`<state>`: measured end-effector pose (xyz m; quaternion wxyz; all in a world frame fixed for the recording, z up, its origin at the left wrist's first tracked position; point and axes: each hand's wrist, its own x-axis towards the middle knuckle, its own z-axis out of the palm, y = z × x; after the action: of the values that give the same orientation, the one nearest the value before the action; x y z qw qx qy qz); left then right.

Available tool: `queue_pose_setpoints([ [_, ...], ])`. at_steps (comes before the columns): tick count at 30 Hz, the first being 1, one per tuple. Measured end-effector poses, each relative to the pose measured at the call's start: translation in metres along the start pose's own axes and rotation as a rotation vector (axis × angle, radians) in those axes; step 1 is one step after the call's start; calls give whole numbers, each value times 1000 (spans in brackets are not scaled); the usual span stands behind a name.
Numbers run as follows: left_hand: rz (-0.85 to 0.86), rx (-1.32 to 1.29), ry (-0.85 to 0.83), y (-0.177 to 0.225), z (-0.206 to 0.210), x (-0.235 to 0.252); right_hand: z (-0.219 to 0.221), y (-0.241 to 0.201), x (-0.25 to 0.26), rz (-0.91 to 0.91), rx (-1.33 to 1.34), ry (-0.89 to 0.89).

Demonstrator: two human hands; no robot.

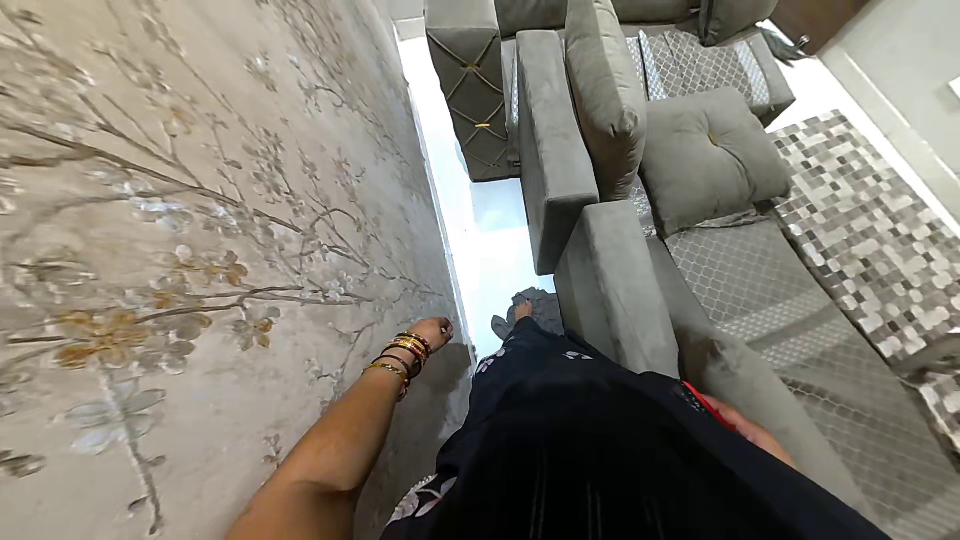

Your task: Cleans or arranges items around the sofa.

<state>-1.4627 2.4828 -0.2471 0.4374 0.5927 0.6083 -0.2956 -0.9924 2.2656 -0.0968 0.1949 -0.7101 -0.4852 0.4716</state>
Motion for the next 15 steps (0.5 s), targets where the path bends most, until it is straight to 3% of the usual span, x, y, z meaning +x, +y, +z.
queue_pose_setpoints([
  [2,-17,16,-10,2,0,-1,-1,49,3,-130,-13,-18],
  [5,-34,30,-19,-1,2,2,-2,79,8,-177,-8,-31],
  [15,-23,1,-16,-1,-3,4,-2,64,16,-200,-8,-25],
])
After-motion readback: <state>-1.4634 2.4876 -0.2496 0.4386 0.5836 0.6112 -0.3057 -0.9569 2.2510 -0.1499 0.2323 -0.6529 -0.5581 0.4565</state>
